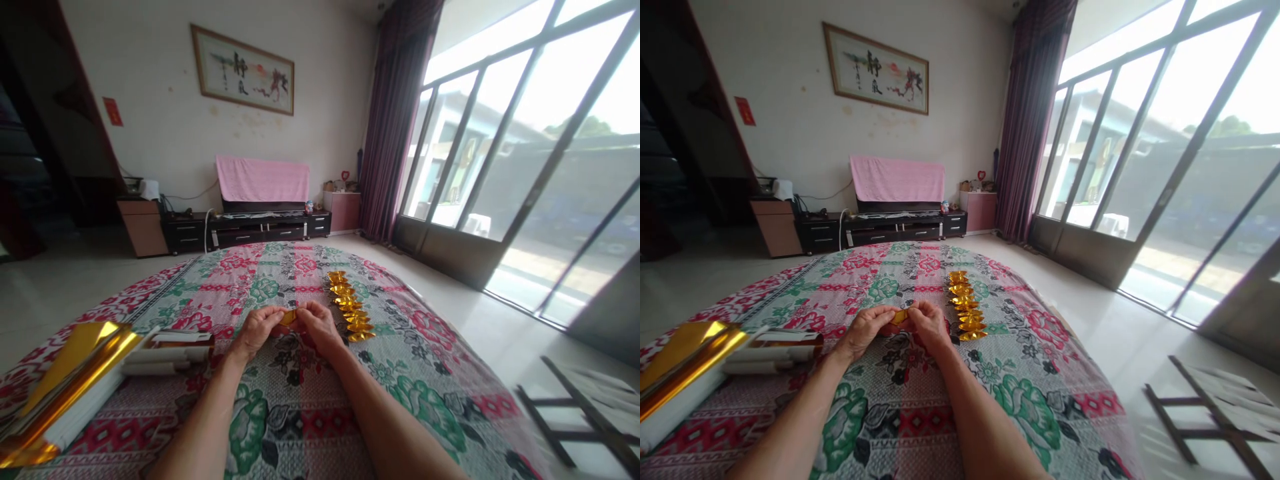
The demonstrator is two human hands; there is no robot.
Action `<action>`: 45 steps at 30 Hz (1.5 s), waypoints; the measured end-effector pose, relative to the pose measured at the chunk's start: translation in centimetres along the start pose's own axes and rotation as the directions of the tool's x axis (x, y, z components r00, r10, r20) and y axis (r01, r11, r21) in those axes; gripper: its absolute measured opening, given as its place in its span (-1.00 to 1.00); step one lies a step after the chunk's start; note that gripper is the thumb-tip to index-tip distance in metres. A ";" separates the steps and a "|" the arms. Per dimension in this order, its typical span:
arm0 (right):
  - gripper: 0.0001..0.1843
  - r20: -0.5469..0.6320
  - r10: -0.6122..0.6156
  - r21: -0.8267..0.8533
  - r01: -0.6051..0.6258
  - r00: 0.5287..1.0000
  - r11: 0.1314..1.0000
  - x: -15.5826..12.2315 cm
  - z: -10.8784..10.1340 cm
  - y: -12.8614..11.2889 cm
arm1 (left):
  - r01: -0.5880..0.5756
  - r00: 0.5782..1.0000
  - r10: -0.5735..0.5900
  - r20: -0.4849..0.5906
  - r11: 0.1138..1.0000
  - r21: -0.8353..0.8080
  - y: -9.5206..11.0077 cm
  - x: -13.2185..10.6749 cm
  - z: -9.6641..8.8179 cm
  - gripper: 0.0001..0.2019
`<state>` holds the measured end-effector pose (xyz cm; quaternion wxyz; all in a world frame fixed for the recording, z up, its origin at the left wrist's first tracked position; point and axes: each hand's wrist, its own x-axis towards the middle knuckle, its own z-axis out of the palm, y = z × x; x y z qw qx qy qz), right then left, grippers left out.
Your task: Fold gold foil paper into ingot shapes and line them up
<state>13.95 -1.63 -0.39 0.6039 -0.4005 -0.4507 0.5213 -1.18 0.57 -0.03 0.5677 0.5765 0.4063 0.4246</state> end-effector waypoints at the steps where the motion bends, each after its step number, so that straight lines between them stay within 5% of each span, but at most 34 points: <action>1: -0.69 -0.011 -0.003 -0.001 0.003 1.000 1.000 0.0 0.0 0.0 | 0.007 1.000 -0.007 -0.001 1.000 -0.006 0.0 0.0 -0.1 -0.67; 16: -0.83 -0.058 -0.113 -0.044 0.111 0.992 0.993 -0.2 0.6 -0.4 | -0.028 0.999 0.028 -0.041 0.999 -0.015 0.4 -0.3 -0.3 -0.65; 32: -0.82 0.016 -0.197 -0.081 0.198 0.980 0.977 -0.3 0.4 -0.4 | -0.083 0.991 0.071 0.111 0.992 0.100 0.9 -0.5 0.4 -0.79; 36: -0.70 0.020 -0.167 -0.096 0.168 0.986 0.981 0.0 0.0 0.0 | -0.084 0.996 0.079 0.048 0.991 0.101 0.8 -0.6 0.6 -0.71; 45: -0.78 0.060 -0.202 -0.208 0.210 0.978 0.955 0.6 -0.2 0.6 | -0.107 0.994 0.109 -0.018 0.988 0.115 0.6 -0.5 0.6 -0.69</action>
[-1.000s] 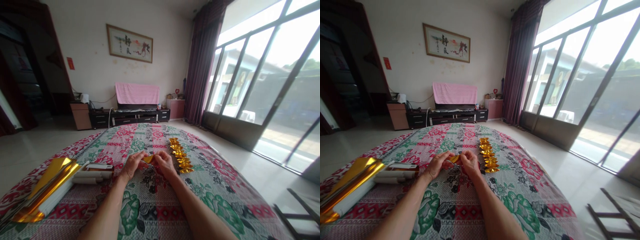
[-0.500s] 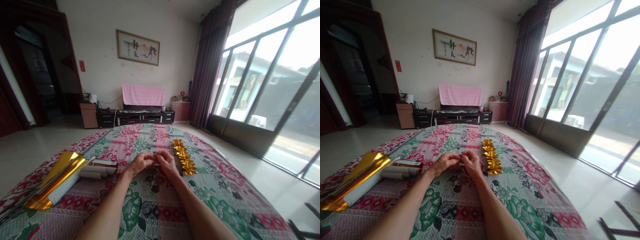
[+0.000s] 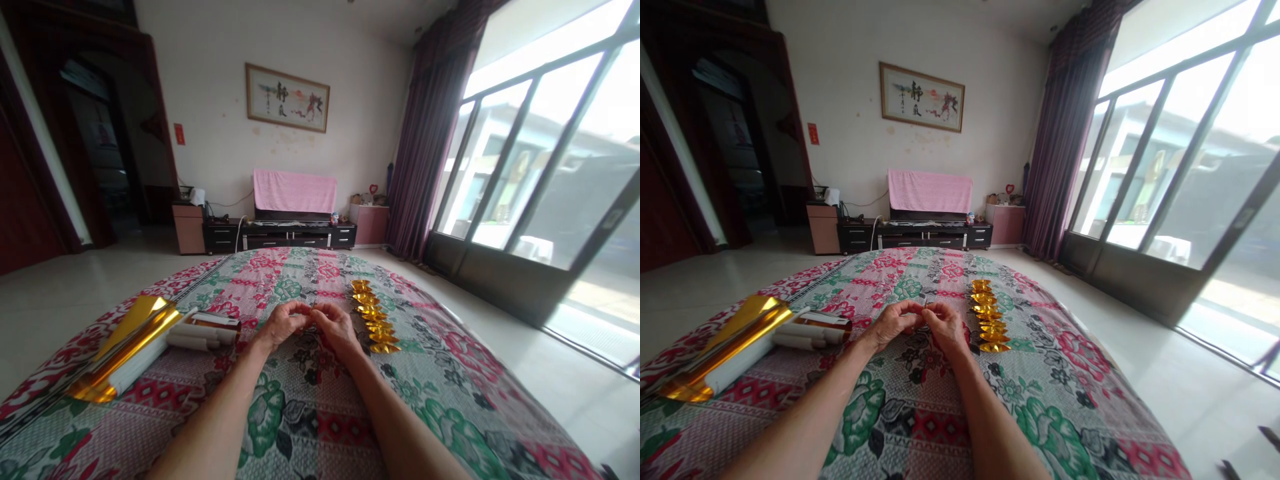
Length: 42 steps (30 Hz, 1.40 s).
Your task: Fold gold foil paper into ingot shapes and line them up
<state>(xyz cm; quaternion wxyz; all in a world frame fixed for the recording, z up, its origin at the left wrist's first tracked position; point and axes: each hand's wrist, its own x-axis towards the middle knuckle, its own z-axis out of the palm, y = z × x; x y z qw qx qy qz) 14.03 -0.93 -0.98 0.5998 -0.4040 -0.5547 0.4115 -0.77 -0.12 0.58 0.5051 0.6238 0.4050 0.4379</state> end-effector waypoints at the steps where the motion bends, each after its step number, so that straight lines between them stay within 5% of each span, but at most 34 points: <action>1: -0.77 0.003 -0.001 -0.013 0.001 1.000 1.000 0.0 0.0 0.1 | -0.003 1.000 0.003 -0.007 1.000 0.002 -0.1 0.0 0.0 -0.68; 14: -0.72 0.026 0.030 -0.016 -0.030 0.999 0.999 0.1 -0.1 0.3 | -0.023 0.999 0.023 -0.023 1.000 0.000 -0.5 0.1 0.0 -0.67; 21: -0.72 -0.049 -0.081 -0.147 0.073 0.996 0.986 0.4 0.0 1.1 | -0.099 0.991 0.109 -0.073 0.986 0.133 -1.1 0.5 0.4 -0.71; 26: -0.62 -0.086 -0.102 -0.281 0.074 0.991 0.957 0.0 0.6 0.6 | -0.207 0.956 0.269 -0.116 0.900 0.383 -1.5 0.8 1.5 -0.70; 35: -0.63 -0.130 -0.105 -0.462 0.033 0.986 0.886 -0.1 0.4 0.1 | -0.359 0.872 0.490 -0.021 0.667 0.653 -1.3 0.7 2.1 -0.76; 42: -0.71 -0.142 -0.117 -0.430 0.046 0.983 0.902 0.2 0.2 0.7 | -0.397 0.836 0.549 0.012 0.588 0.704 -1.6 1.0 2.2 -0.75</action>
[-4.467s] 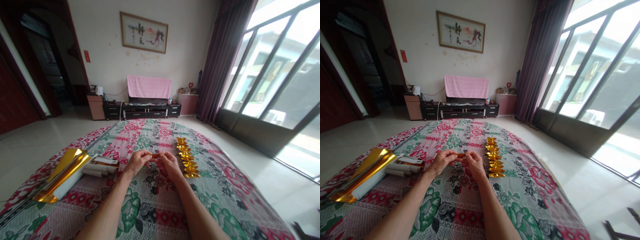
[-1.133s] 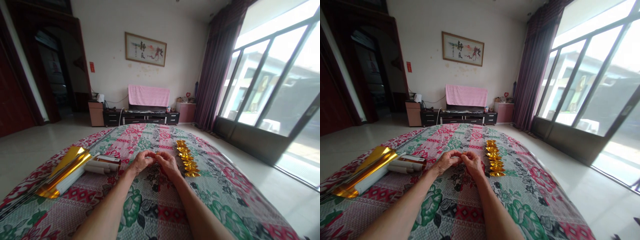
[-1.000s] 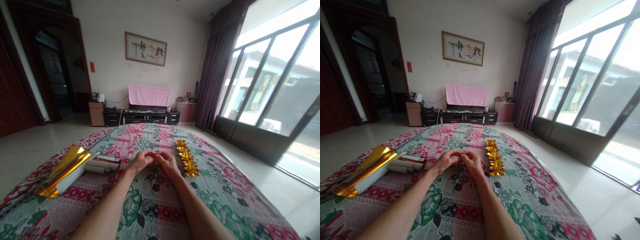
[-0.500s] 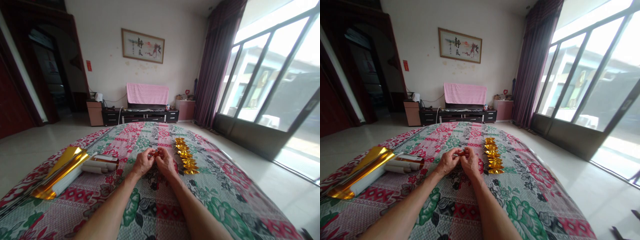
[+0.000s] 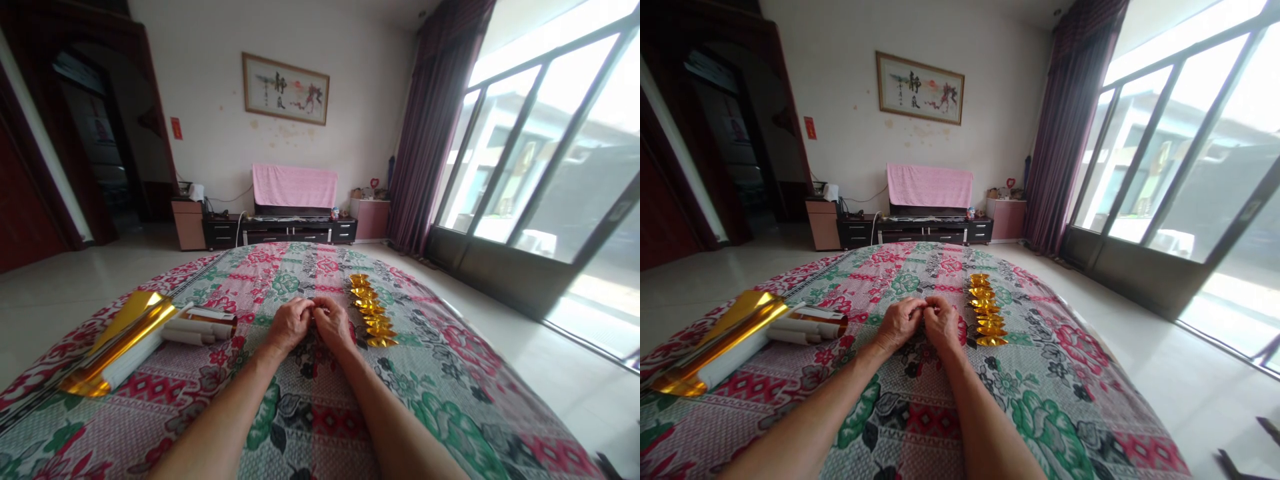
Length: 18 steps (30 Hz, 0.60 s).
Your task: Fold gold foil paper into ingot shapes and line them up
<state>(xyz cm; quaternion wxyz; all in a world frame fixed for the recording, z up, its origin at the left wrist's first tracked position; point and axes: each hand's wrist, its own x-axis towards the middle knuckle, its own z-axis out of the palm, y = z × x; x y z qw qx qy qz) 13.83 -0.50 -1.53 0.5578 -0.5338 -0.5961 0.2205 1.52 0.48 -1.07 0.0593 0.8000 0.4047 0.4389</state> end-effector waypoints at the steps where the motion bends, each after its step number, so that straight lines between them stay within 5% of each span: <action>1: -0.72 -0.007 0.018 0.037 -0.018 1.000 0.999 0.1 0.1 0.2 | 0.022 1.000 -0.022 -0.012 1.000 0.000 0.0 0.0 0.1 -0.77; 9: -0.73 -0.021 0.138 0.460 -0.113 0.990 0.881 0.5 0.3 0.7 | 0.256 0.964 -0.263 -0.025 0.954 -0.158 0.7 0.0 0.3 -0.74; 18: -0.70 -0.043 0.082 0.266 -0.068 0.996 0.961 0.4 0.4 1.0 | 0.394 0.904 -0.428 0.004 0.828 -0.399 0.5 0.4 0.2 -0.80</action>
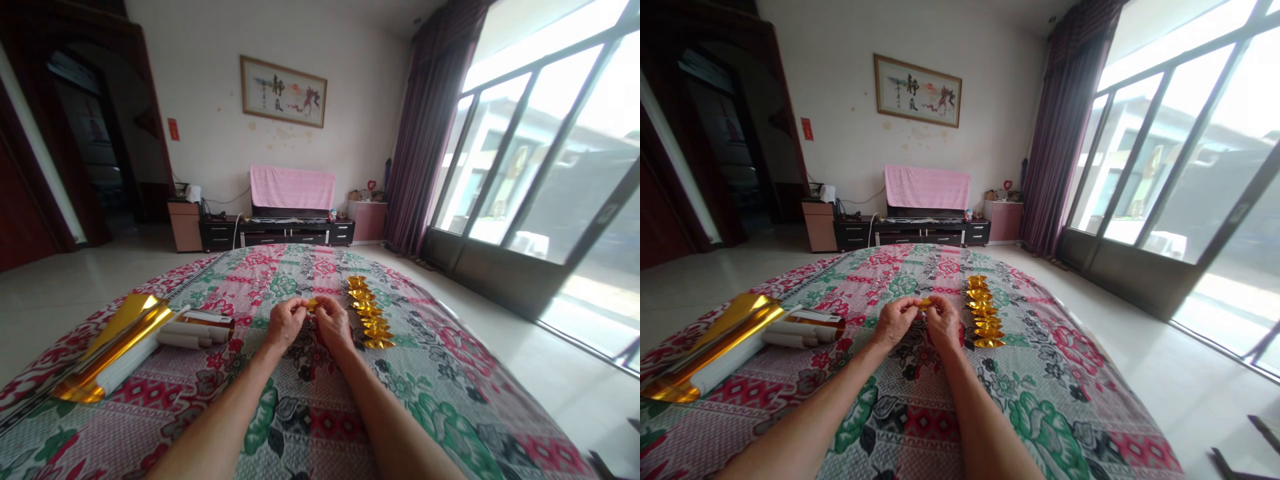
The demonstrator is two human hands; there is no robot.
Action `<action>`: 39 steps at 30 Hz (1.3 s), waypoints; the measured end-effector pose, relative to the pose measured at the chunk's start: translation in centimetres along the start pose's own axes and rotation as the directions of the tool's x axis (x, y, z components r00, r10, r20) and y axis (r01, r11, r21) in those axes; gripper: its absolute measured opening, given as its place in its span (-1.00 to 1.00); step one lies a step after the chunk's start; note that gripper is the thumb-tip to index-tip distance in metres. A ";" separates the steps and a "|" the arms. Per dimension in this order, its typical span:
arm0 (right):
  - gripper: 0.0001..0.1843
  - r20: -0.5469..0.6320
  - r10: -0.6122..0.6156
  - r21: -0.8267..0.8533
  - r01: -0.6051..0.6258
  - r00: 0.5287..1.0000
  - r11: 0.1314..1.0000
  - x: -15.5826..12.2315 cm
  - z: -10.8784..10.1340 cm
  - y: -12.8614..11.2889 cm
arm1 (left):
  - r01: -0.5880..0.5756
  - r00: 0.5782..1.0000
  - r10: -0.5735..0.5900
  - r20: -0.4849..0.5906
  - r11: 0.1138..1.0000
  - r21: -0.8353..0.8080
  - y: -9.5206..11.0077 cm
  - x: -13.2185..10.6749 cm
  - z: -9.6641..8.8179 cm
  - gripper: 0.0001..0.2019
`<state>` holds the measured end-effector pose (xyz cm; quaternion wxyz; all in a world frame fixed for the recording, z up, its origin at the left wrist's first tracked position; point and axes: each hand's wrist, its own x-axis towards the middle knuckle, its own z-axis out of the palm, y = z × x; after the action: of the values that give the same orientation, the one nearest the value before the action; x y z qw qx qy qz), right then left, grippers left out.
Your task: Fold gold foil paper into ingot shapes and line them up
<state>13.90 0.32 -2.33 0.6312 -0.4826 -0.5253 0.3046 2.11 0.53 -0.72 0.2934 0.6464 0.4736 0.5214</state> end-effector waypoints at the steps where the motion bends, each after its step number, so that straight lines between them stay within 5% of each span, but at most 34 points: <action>1: -0.68 0.006 -0.006 -0.032 0.007 1.000 0.999 -0.1 0.0 0.0 | 0.008 1.000 -0.008 -0.010 1.000 -0.011 0.0 0.0 -0.1 -0.79; 11: -0.60 0.052 -0.040 -0.134 0.046 0.998 0.990 -0.4 0.0 -0.8 | -0.090 0.993 0.098 -0.071 0.991 0.103 -0.2 0.1 -0.3 -0.74; 39: -0.62 0.024 -0.084 -0.336 0.087 0.996 0.938 -0.4 -0.1 -1.2 | -0.005 0.998 0.006 -0.068 1.000 0.021 -2.1 1.0 -0.1 -0.69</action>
<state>13.71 -0.53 -1.35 0.5495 -0.5586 -0.5931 0.1850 1.36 2.22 -2.13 0.2691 0.6325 0.4869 0.5389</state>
